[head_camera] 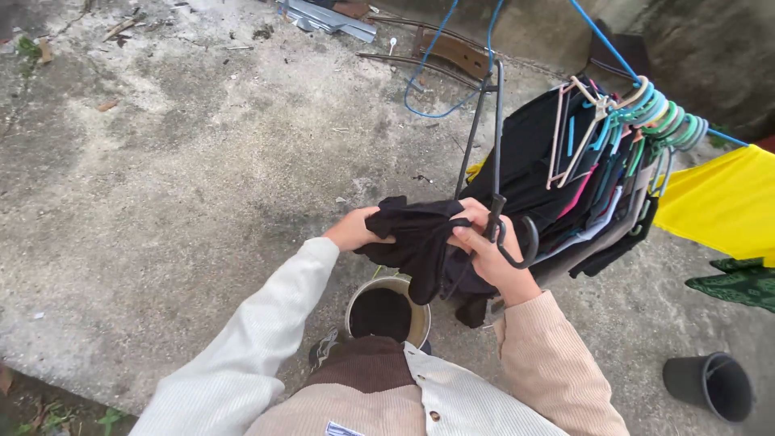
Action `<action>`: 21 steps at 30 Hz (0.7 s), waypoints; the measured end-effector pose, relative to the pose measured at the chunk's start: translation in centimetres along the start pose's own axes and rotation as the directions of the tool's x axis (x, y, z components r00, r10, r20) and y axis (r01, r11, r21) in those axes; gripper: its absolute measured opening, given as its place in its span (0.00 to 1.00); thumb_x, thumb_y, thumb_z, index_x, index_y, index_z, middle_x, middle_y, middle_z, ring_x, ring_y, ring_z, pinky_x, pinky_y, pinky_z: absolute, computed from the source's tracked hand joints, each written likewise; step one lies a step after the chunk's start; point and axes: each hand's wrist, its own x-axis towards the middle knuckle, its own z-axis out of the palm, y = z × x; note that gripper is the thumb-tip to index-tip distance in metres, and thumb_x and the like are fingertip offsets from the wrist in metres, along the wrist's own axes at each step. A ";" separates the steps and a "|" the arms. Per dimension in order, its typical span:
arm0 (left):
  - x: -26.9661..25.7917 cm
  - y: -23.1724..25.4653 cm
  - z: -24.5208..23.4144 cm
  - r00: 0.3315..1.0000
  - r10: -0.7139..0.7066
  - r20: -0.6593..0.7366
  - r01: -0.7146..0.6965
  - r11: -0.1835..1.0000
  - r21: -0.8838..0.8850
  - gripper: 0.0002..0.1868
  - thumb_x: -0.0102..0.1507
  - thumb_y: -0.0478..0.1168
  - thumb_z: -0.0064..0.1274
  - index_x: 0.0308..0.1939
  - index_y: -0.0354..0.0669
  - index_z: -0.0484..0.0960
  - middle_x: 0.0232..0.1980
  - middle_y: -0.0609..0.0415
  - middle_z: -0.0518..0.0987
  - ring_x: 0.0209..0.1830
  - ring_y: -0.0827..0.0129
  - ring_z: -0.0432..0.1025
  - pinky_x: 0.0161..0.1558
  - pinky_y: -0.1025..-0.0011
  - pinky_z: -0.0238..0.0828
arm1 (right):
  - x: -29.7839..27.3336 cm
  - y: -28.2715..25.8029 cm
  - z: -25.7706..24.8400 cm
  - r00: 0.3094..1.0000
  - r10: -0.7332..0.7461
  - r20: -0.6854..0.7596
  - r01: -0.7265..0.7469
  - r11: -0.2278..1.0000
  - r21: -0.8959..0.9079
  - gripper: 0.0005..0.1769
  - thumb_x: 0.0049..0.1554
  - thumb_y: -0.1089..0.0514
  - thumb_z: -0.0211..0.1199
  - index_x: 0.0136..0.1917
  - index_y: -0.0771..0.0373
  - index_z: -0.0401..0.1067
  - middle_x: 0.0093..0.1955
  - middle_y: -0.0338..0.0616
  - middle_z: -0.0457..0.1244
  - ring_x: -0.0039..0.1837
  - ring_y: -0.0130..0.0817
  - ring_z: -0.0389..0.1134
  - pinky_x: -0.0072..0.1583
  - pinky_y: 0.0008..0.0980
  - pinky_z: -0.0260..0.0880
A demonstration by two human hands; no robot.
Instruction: Hanging wet laundry from a bucket onto a clothesline using hangers.
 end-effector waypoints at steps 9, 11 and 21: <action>3.9 0.0 2.3 0.885 0.229 0.405 0.078 0.786 -0.614 0.20 0.61 0.50 0.66 0.47 0.43 0.78 0.43 0.58 0.82 0.47 0.74 0.74 0.52 0.71 0.71 | -5.9 -3.8 -8.4 0.935 -0.084 -0.345 -0.027 0.952 -0.305 0.02 0.62 0.69 0.61 0.48 0.72 0.74 0.55 0.43 0.62 0.56 0.30 0.70 0.60 0.34 0.76; 4.5 -0.8 3.6 0.961 0.194 0.199 -0.080 0.878 -0.472 0.19 0.64 0.42 0.67 0.39 0.37 0.71 0.39 0.51 0.75 0.40 0.66 0.72 0.47 0.61 0.70 | -6.5 -2.6 -9.6 0.895 -0.045 -0.444 -0.090 0.956 -0.279 0.04 0.56 0.69 0.63 0.47 0.70 0.73 0.56 0.35 0.62 0.53 0.27 0.70 0.56 0.34 0.78; 1.7 -3.1 12.5 0.577 -0.539 0.613 0.550 -0.298 -0.780 0.33 0.71 0.54 0.44 0.70 0.34 0.59 0.70 0.42 0.66 0.66 0.35 0.70 0.65 0.41 0.69 | -5.8 3.1 -8.6 0.866 -0.077 -0.493 -0.018 0.982 -0.187 0.03 0.62 0.67 0.63 0.49 0.70 0.75 0.50 0.36 0.62 0.51 0.23 0.67 0.54 0.29 0.77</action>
